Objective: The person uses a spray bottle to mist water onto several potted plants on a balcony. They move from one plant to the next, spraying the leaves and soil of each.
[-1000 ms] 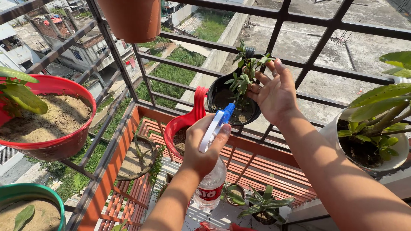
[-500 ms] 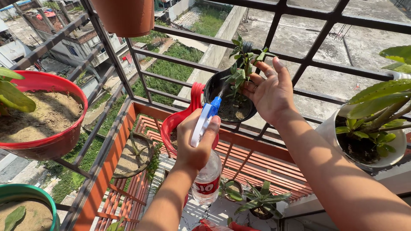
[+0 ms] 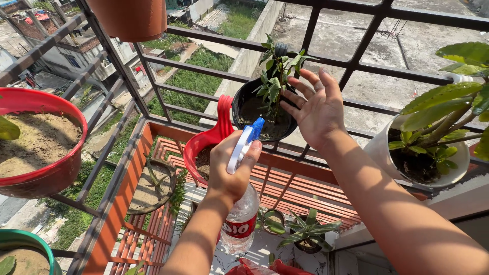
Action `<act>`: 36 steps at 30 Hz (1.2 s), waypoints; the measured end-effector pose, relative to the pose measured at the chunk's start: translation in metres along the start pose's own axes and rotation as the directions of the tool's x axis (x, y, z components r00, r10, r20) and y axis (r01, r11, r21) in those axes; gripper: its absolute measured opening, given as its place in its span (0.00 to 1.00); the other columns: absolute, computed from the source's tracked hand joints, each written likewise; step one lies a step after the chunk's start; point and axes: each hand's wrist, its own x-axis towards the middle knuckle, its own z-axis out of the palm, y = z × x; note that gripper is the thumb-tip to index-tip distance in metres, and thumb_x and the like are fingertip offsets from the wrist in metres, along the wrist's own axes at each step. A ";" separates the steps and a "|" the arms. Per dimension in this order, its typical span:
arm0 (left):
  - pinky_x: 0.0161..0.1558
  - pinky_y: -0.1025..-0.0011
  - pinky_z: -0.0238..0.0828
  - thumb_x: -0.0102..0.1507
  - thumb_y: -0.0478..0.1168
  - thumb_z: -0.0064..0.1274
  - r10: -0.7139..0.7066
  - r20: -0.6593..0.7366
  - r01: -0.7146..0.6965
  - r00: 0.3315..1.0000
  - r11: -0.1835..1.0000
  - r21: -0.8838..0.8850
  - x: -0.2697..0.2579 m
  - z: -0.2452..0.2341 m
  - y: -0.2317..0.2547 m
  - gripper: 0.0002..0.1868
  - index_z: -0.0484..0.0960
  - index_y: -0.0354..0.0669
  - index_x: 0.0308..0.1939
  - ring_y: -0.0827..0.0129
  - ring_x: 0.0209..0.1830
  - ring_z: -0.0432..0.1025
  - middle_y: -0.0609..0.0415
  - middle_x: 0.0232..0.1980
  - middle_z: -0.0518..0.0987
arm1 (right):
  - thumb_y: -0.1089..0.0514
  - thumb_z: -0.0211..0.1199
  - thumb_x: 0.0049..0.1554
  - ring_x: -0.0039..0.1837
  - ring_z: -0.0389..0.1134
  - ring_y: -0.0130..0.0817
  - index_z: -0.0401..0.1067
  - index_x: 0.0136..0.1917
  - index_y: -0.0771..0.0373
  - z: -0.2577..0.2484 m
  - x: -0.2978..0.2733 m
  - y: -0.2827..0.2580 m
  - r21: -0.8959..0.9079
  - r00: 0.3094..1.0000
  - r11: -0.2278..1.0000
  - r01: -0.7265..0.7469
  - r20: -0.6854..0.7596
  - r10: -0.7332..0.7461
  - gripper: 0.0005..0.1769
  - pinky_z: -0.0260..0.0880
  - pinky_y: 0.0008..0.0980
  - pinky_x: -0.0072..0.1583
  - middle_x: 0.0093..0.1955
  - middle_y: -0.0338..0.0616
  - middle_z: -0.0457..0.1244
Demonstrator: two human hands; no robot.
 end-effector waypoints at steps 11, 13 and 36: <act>0.31 0.71 0.69 0.65 0.46 0.55 0.065 -0.092 -0.061 0.994 0.997 0.048 -0.003 0.014 -0.009 0.13 0.81 0.38 0.38 0.69 0.25 0.72 0.55 0.26 0.77 | 0.33 0.56 0.56 0.73 0.59 0.49 0.59 0.69 0.58 0.001 -0.014 0.001 0.007 0.997 0.998 0.058 -0.054 -0.057 0.38 0.53 0.52 0.76 0.66 0.49 0.60; 0.30 0.70 0.68 0.64 0.46 0.54 -0.006 -0.084 0.012 0.996 0.997 0.070 -0.005 0.014 -0.008 0.13 0.81 0.38 0.36 0.69 0.24 0.71 0.54 0.25 0.76 | 0.33 0.55 0.56 0.73 0.59 0.49 0.59 0.69 0.58 0.001 -0.018 0.000 0.012 0.997 0.999 0.049 -0.061 -0.048 0.38 0.52 0.52 0.76 0.66 0.49 0.59; 0.31 0.71 0.72 0.63 0.49 0.56 -0.110 -0.062 0.113 0.992 0.993 0.042 0.005 0.029 0.018 0.14 0.82 0.41 0.39 0.73 0.25 0.75 0.57 0.27 0.80 | 0.54 0.79 0.43 0.79 0.52 0.42 0.44 0.78 0.63 -0.005 -0.161 0.110 -0.517 0.945 0.845 0.138 0.325 0.044 0.60 0.49 0.45 0.76 0.74 0.51 0.53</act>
